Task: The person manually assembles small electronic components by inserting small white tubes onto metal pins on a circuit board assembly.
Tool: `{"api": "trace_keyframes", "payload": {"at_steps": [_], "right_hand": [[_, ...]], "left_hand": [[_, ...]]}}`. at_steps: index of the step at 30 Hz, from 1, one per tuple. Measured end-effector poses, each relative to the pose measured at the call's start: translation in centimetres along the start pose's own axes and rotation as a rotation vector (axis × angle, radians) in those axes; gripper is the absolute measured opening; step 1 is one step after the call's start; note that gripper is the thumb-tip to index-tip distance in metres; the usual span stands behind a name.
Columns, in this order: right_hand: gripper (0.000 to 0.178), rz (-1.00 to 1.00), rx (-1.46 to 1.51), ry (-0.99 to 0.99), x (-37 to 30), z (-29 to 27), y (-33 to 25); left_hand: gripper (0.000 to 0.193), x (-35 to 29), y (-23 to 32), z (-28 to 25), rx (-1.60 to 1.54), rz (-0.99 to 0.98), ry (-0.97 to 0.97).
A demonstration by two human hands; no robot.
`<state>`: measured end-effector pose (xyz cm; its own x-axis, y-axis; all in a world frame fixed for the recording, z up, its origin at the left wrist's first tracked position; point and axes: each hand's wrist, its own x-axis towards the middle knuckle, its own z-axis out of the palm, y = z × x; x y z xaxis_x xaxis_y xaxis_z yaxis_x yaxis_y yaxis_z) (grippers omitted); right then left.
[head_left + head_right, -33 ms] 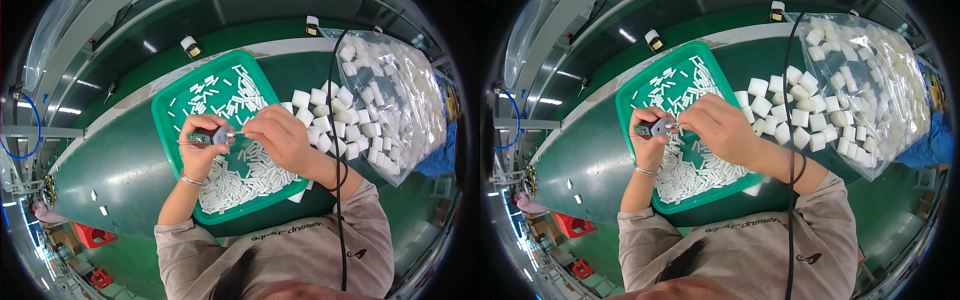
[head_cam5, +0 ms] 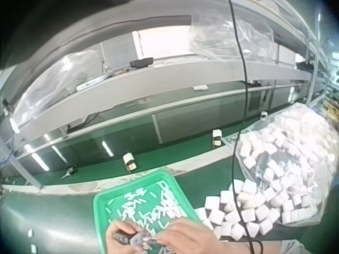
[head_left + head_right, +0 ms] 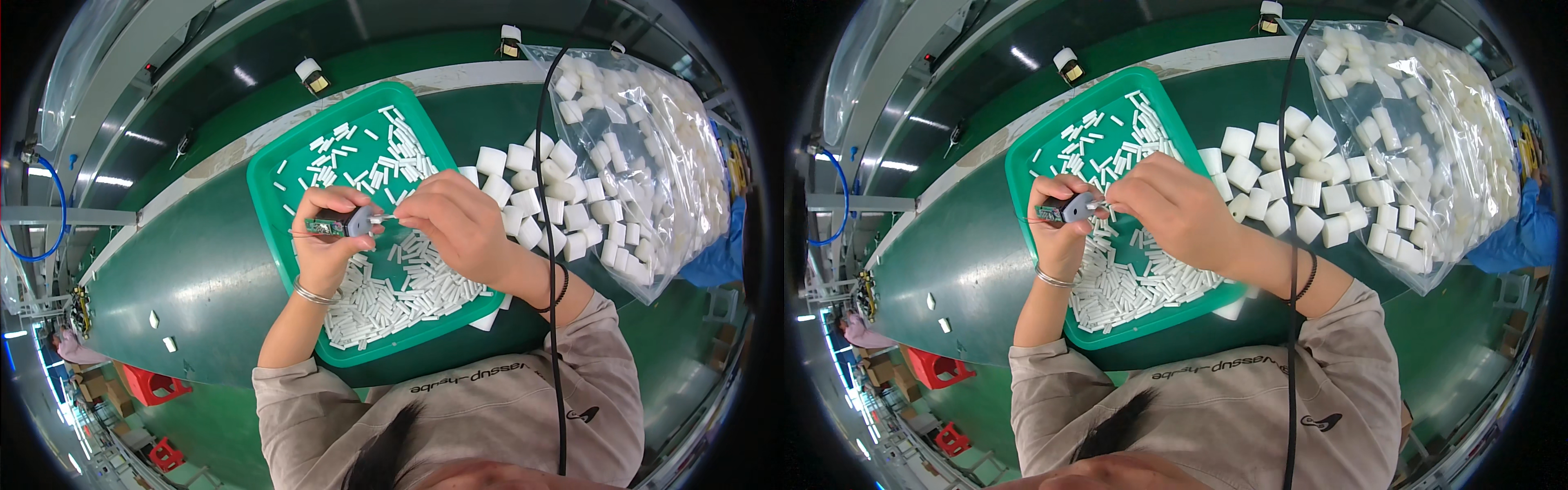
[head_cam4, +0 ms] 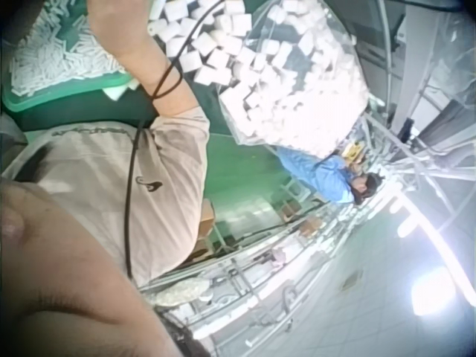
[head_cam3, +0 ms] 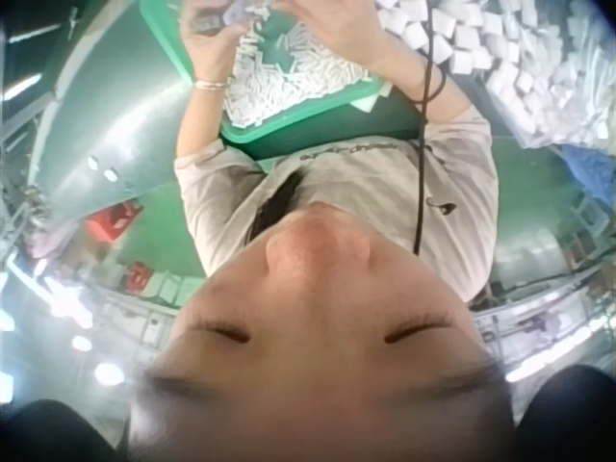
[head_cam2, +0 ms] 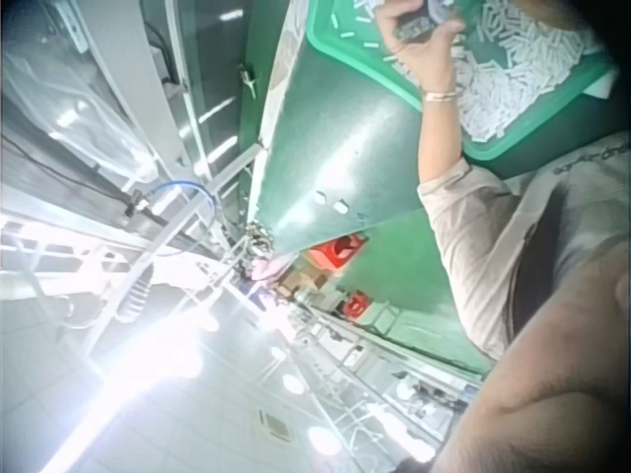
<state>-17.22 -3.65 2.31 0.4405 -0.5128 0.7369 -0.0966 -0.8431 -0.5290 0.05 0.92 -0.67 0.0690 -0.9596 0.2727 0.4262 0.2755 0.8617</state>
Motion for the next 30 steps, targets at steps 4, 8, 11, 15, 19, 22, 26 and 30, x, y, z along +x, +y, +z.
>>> {"api": "trace_keyframes", "payload": {"at_steps": [4, 8, 11, 15, 19, 22, 26, 30], "right_hand": [[0.019, -0.033, -0.012, -0.001, 0.0, 0.1, 0.1], [0.018, -0.035, -0.005, -0.004, -0.3, 0.5, 0.4], [0.017, 0.041, 0.057, -0.009, -0.5, 0.7, 0.6], [0.013, 0.139, 0.129, -0.040, -0.9, 1.2, 0.7], [0.014, 0.175, 0.156, -0.040, -0.9, 1.3, 0.7], [0.013, 0.262, 0.231, -0.008, -0.7, 1.3, 0.6], [0.012, 0.285, 0.137, -0.115, -0.6, 0.9, 0.8], [0.011, 0.281, 0.233, -0.063, -1.1, 1.1, 1.1]], "left_hand": [[0.042, 0.0, 0.1, 0.1, 0.037, 0.013, -0.011], [0.042, -0.2, 0.2, 0.4, 0.068, -0.016, 0.035], [0.041, -0.3, 0.1, 0.3, 0.046, -0.044, 0.044], [0.040, -0.3, 0.1, 0.5, 0.060, -0.052, 0.033], [0.040, -0.4, 0.0, 0.7, 0.109, -0.048, 0.064], [0.040, -0.3, 0.0, 0.5, 0.102, -0.053, 0.073], [0.040, -0.3, 0.1, 0.5, 0.077, -0.083, 0.083], [0.039, -0.4, 0.3, 0.7, 0.104, -0.101, 0.086]]}}
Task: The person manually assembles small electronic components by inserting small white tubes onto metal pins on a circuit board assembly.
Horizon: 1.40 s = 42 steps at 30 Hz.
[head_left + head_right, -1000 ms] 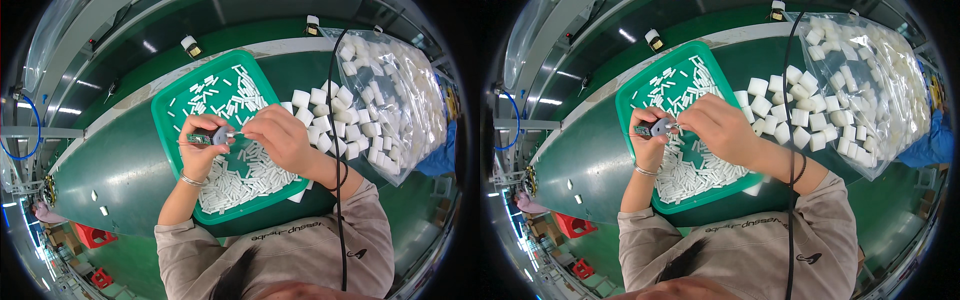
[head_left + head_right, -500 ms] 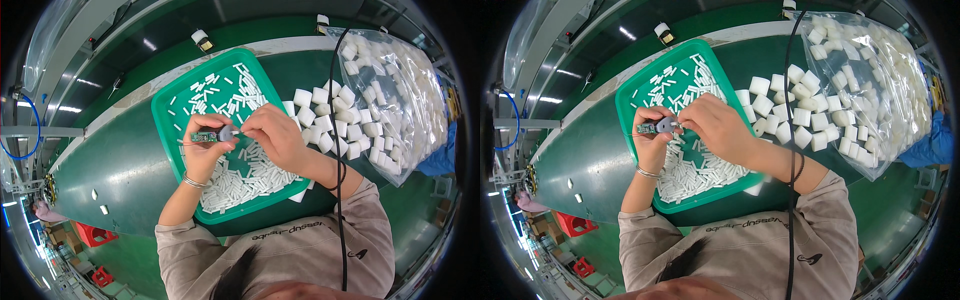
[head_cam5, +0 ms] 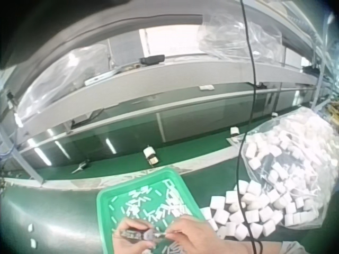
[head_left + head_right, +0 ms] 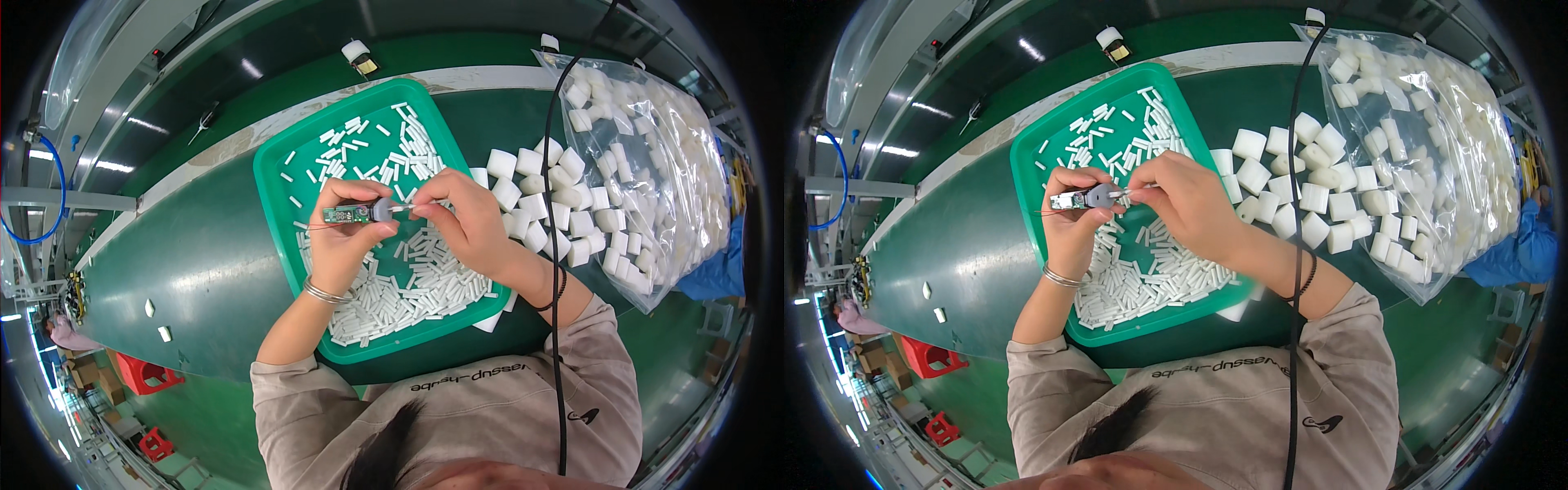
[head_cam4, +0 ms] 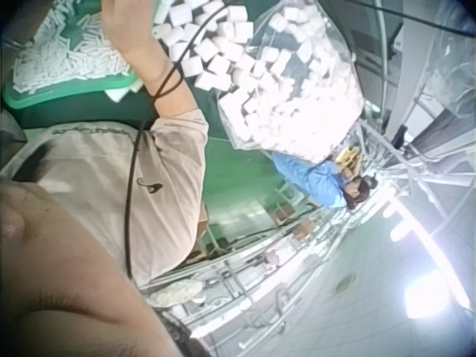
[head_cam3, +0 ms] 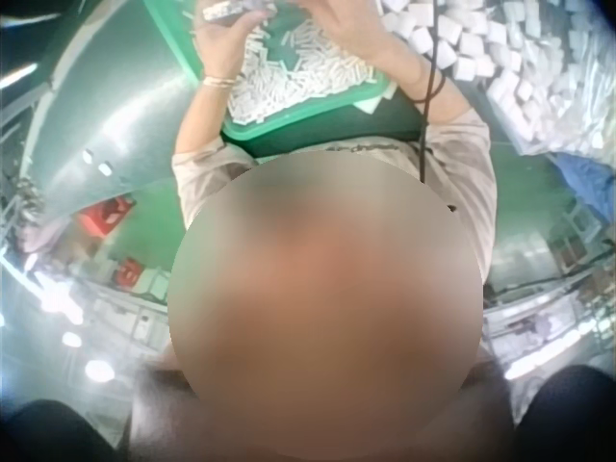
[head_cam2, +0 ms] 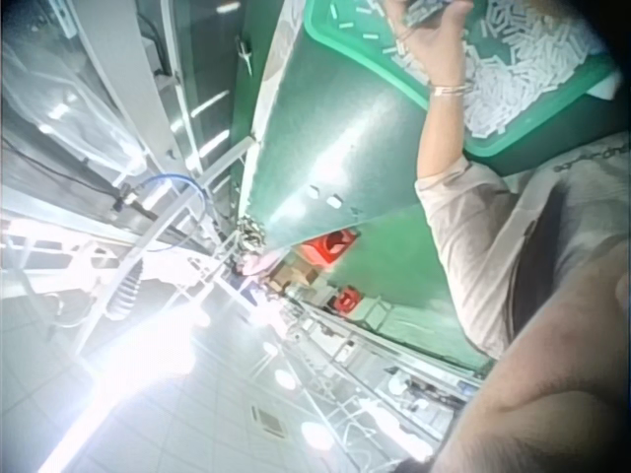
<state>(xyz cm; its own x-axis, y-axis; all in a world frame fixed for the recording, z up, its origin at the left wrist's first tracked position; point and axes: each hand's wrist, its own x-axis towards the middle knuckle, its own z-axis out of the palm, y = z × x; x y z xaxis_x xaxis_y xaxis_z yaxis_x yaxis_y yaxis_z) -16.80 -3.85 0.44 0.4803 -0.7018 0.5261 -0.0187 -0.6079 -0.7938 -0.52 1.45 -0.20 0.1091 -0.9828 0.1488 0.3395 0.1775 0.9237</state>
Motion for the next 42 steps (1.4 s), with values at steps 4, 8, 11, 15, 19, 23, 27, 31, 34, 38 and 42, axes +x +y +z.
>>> {"api": "trace_keyframes", "payload": {"at_steps": [4, 8, 11, 15, 19, 23, 27, 31, 34, 38, 42], "right_hand": [[0.010, -0.007, 0.028, 0.016, -0.2, 0.0, 0.3], [0.008, 0.061, 0.123, 0.035, -0.5, 0.4, 0.2], [0.006, 0.214, 0.285, 0.082, -0.7, 0.7, 0.0], [0.007, 0.081, 0.158, 0.060, -0.6, 0.6, 0.1], [0.013, -0.179, -0.097, 0.032, 0.1, -0.2, 0.5], [0.018, -0.320, -0.178, 0.034, 0.4, -0.6, 0.9], [0.024, -0.411, -0.307, -0.039, 0.4, -1.0, 1.0], [0.027, -0.350, -0.292, -0.027, 0.6, -0.4, 1.0], [0.030, -0.020, -0.206, 0.024, 0.9, -0.7, -0.5], [0.013, -0.022, -0.190, 0.023, 0.8, -1.4, 0.1], [0.006, 0.048, -0.185, -0.025, 0.7, -1.2, -0.3]], "left_hand": [[0.039, 0.0, -0.1, -0.1, -0.013, -0.030, -0.001], [0.038, 0.0, 0.2, 0.2, -0.017, -0.070, 0.002], [0.038, -0.1, 0.1, 0.2, -0.022, -0.049, -0.016], [0.038, -0.2, -0.1, 0.3, -0.059, -0.048, -0.007], [0.034, -0.2, -0.1, 0.1, -0.027, -0.027, 0.038], [0.032, 0.0, 0.3, 0.1, -0.064, -0.141, 0.024], [0.030, 0.1, 0.2, 0.0, -0.018, -0.212, 0.026], [0.030, 0.0, 0.1, 0.1, -0.032, -0.170, 0.051], [0.031, 0.1, 0.2, 0.0, -0.036, -0.110, 0.106], [0.032, 0.3, 0.2, -0.2, -0.036, -0.072, 0.114], [0.034, 0.1, 0.4, -0.3, -0.028, -0.070, 0.100]]}}
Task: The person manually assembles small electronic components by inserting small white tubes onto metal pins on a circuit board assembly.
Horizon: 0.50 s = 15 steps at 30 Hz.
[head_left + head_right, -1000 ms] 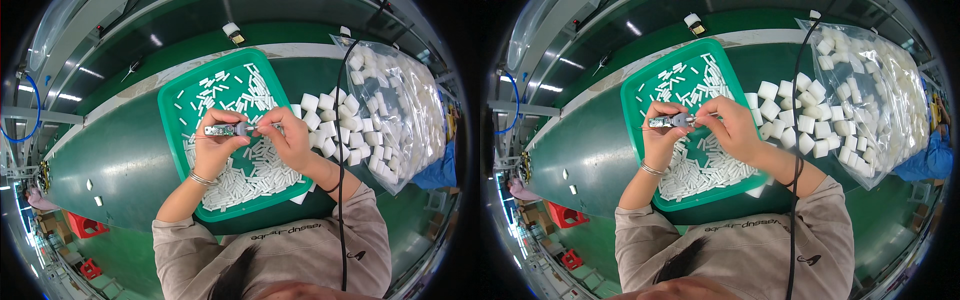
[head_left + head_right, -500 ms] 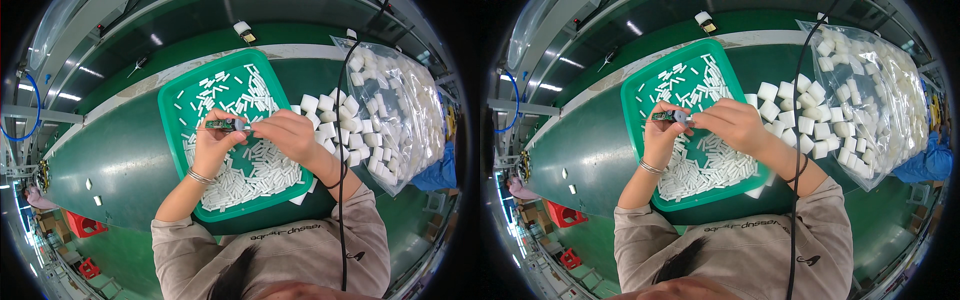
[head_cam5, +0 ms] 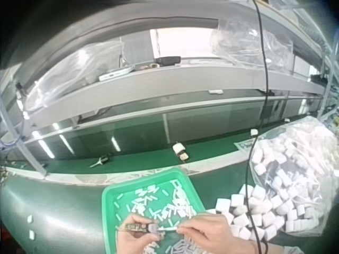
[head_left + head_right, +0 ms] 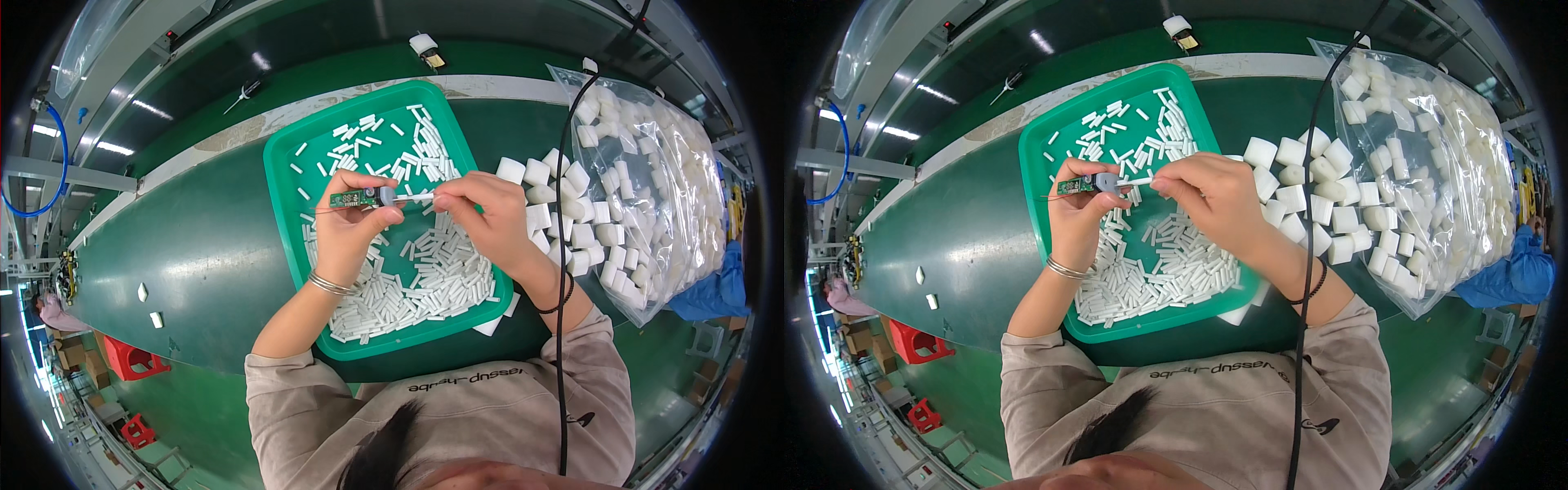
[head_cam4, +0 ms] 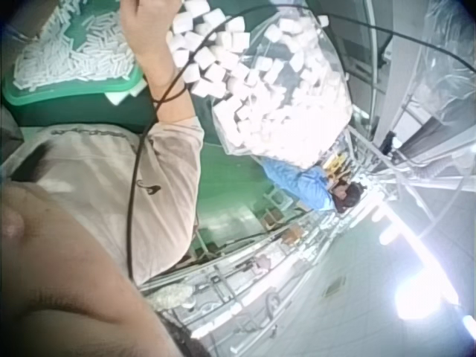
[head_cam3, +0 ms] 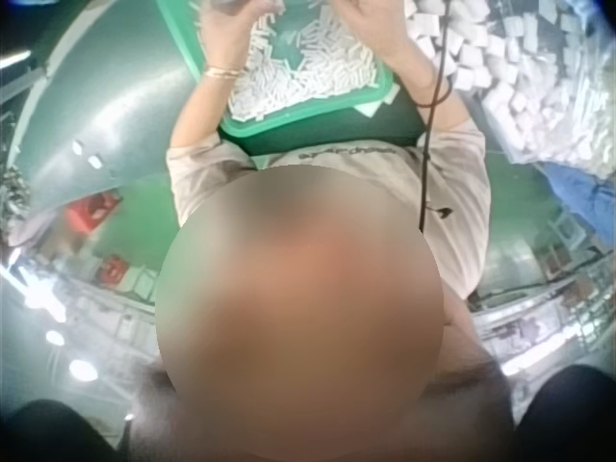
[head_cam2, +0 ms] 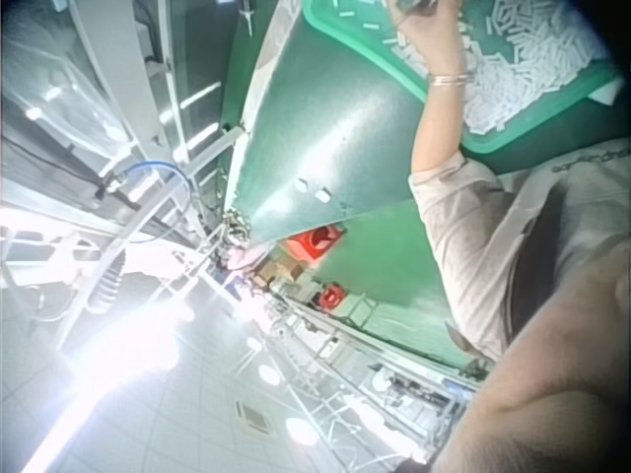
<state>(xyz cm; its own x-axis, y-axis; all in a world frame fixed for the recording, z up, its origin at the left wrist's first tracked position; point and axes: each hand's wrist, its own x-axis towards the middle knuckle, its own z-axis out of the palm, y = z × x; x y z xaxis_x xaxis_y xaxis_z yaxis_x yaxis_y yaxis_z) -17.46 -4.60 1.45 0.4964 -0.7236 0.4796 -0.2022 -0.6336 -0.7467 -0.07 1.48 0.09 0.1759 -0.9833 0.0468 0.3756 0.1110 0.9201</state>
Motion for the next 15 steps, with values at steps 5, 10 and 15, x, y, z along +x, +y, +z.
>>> {"api": "trace_keyframes", "payload": {"at_steps": [5, 10, 15], "right_hand": [[0.006, 0.013, 0.144, -0.020, -0.2, -0.1, 0.7], [0.010, -0.001, 0.109, -0.121, -0.4, -0.5, 1.1], [0.019, -0.060, -0.311, -0.191, 0.8, -3.1, 2.0]], "left_hand": [[0.034, 0.2, 0.0, 0.3, 0.013, -0.010, -0.020], [0.036, 0.1, -0.3, 0.2, 0.055, 0.024, -0.023], [0.034, 0.4, -0.1, 0.3, 0.065, 0.013, -0.014]]}}
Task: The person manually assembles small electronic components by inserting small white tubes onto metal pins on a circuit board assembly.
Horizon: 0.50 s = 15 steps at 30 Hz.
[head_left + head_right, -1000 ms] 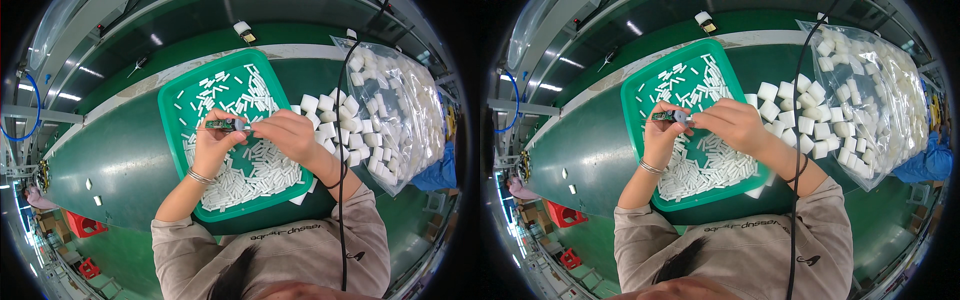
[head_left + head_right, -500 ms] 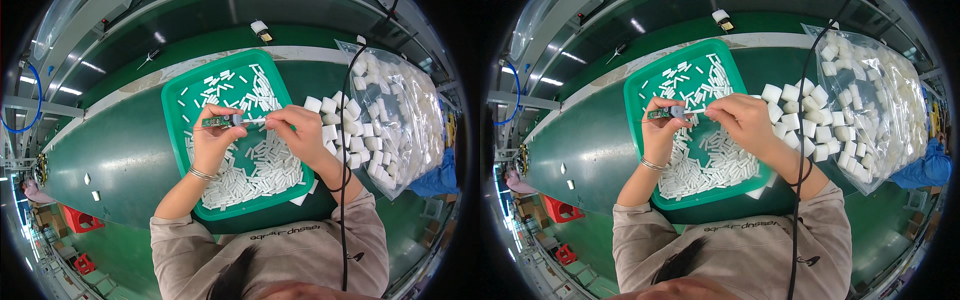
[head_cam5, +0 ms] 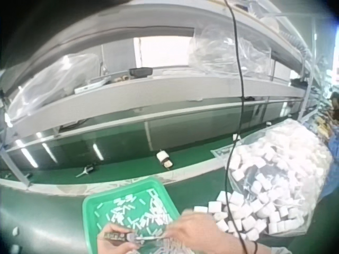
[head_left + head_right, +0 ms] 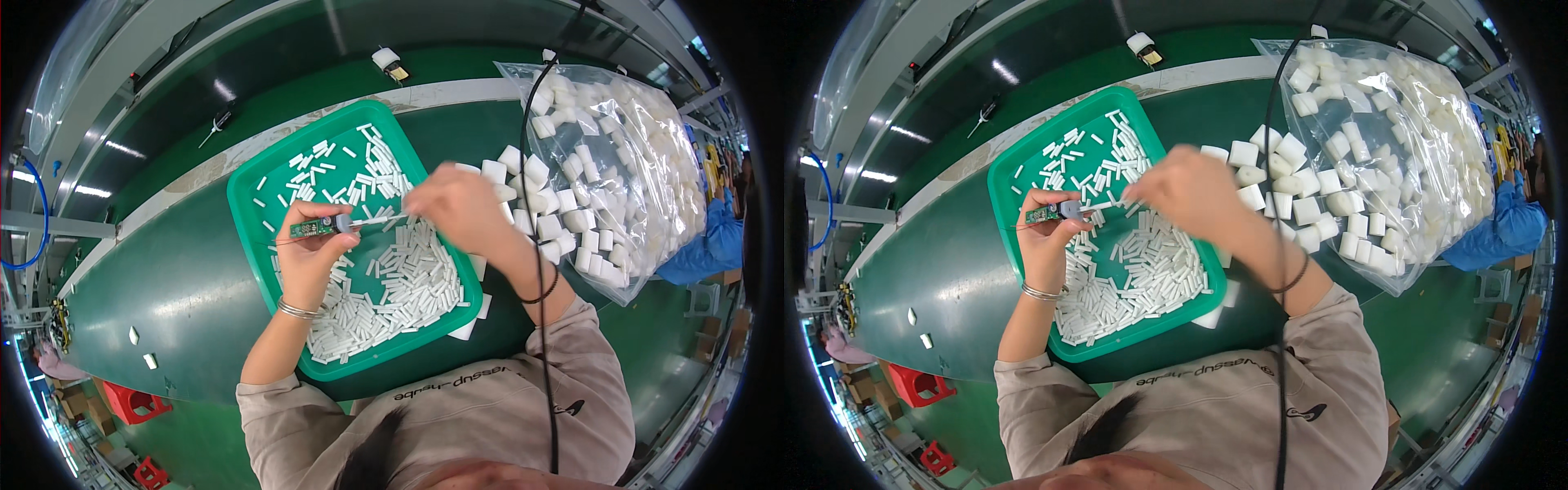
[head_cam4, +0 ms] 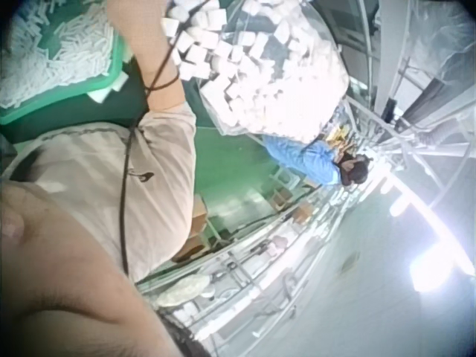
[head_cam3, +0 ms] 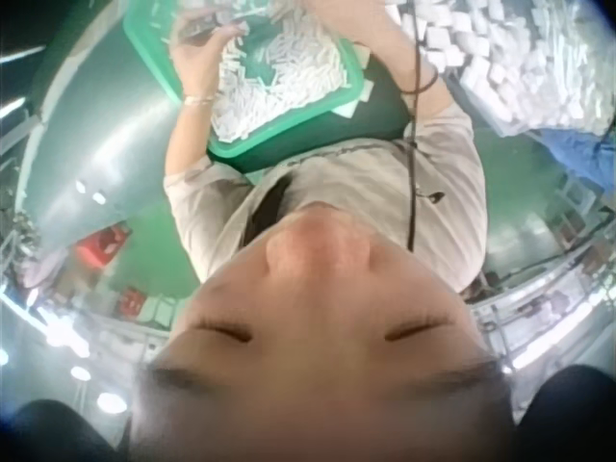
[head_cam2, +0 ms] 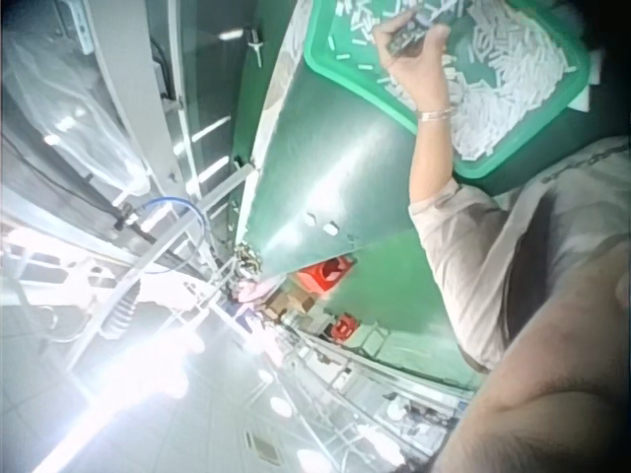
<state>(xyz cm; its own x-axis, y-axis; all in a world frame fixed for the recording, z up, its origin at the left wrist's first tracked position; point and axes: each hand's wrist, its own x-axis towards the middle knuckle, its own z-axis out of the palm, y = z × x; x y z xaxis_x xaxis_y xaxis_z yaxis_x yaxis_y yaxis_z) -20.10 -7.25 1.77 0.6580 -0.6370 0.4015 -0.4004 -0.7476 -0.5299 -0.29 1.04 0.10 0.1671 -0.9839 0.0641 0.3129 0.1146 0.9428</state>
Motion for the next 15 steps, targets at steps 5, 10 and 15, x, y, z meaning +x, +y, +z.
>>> {"api": "trace_keyframes", "payload": {"at_steps": [5, 10, 15], "right_hand": [[0.029, 0.243, -0.605, 0.087, -2.1, -3.1, 3.3], [0.031, 0.298, -0.412, -0.114, -1.8, -2.6, 3.2], [0.030, 0.408, -0.028, -0.024, -0.8, -2.5, 2.5]], "left_hand": [[0.026, 0.5, -0.3, -1.0, 0.037, -0.070, 0.102], [0.026, 0.6, -0.4, -0.9, -0.168, -0.126, 0.142], [0.028, 0.4, -0.3, -1.1, -0.292, -0.136, 0.111]]}}
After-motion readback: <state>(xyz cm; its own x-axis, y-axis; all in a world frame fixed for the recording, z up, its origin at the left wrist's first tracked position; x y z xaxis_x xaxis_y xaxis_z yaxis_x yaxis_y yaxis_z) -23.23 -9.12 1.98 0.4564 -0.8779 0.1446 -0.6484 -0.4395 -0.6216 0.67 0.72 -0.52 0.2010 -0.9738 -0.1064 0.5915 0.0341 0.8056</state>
